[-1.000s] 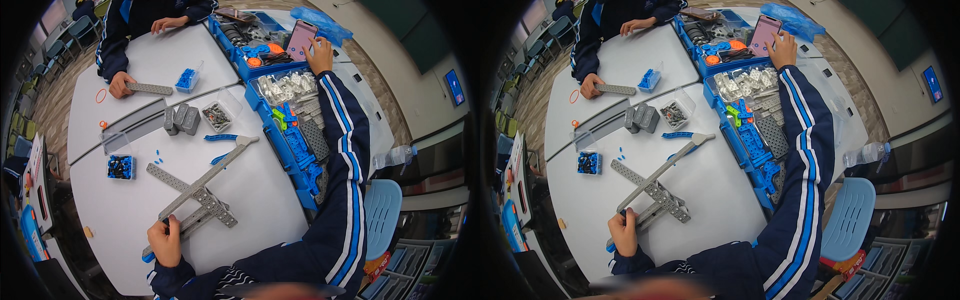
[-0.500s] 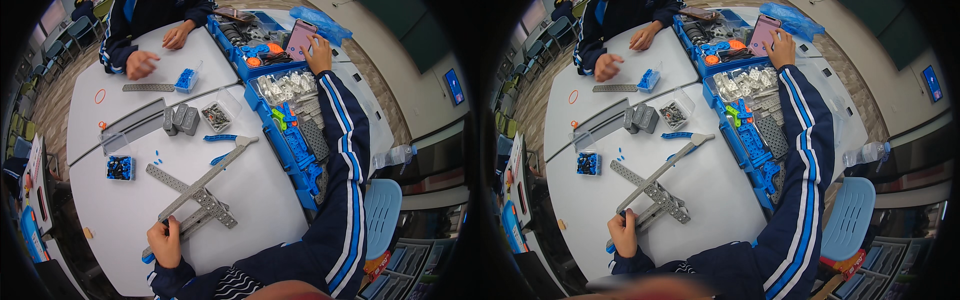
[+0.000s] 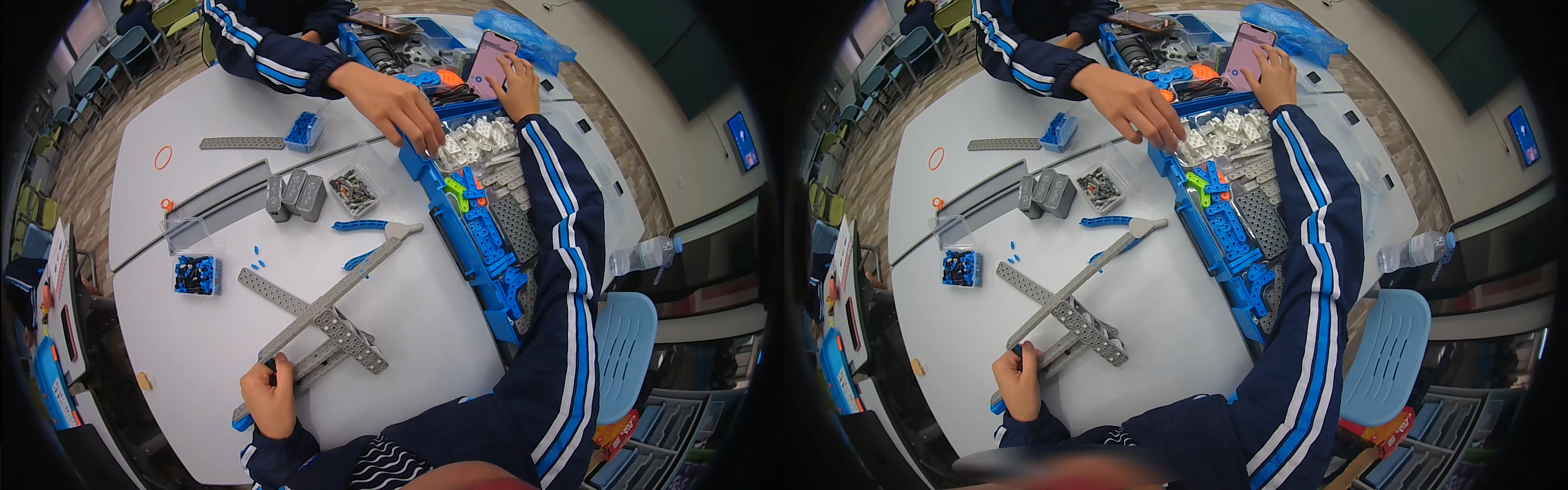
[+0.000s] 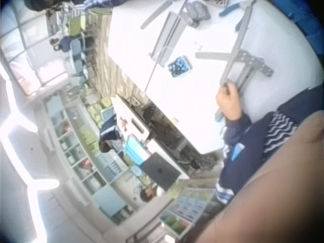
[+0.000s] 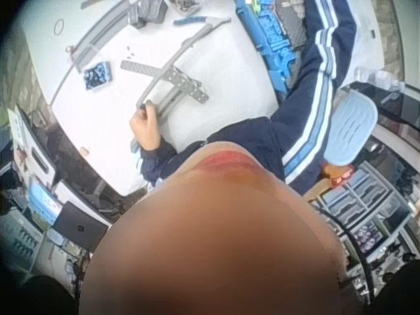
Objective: The person assembles a mechanical structure using gray perforated beams, blue connectors, and a blue gear. They connect beams into a cross-shaped frame, attach a gear, and repeatedly adjust and inspect the assembly while occasionally referencing a smartphone on the table.
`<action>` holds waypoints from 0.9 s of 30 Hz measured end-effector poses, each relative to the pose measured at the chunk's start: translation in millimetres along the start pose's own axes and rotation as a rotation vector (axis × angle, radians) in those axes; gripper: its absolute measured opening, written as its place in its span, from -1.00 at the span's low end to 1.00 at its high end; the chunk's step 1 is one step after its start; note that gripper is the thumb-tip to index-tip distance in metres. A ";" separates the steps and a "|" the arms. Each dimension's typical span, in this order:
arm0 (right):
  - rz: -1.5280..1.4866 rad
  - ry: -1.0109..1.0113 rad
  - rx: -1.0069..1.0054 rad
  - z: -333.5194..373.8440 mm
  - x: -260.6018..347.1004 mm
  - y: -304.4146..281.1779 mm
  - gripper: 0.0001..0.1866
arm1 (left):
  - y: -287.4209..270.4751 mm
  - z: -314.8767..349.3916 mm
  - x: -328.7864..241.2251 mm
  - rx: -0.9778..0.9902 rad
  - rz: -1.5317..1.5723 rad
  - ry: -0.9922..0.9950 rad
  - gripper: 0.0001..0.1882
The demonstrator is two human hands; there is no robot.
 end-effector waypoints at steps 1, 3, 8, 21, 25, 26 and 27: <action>-0.017 -0.039 -0.053 0.1 0.6 -0.5 -0.46 | 0.1 0.1 0.0 0.001 0.013 -0.001 -0.63; 0.005 -0.010 -0.005 0.3 -0.4 1.7 -0.46 | 0.1 0.1 0.3 0.007 -0.003 -0.007 -0.63; -0.021 -0.047 -0.050 0.4 -1.6 4.1 -0.46 | 0.1 -0.2 1.4 0.000 -0.001 -0.004 -0.62; -0.008 -0.052 -0.024 -2.8 0.6 7.0 -0.43 | -0.1 -0.3 0.4 0.009 -0.006 -0.013 -0.62; -0.024 -0.070 -0.030 -3.9 3.3 5.2 -0.41 | 0.2 -0.2 2.1 0.001 0.017 -0.010 -0.62; -0.023 -0.073 -0.030 -4.2 4.1 4.7 -0.41 | 0.3 -0.3 2.3 0.002 -0.001 -0.011 -0.62; -0.005 -0.051 0.001 -4.5 4.4 4.8 -0.40 | 0.2 -0.3 2.3 0.005 -0.011 -0.010 -0.61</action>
Point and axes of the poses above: each hand's wrist, its own z-axis away from the middle knuckle, its own y-axis out of the palm, x = y × z, the point moved 2 cm from there along -z, towards the middle knuckle, and after that the axes turned 1 degree about -y, right-handed, at the moved point
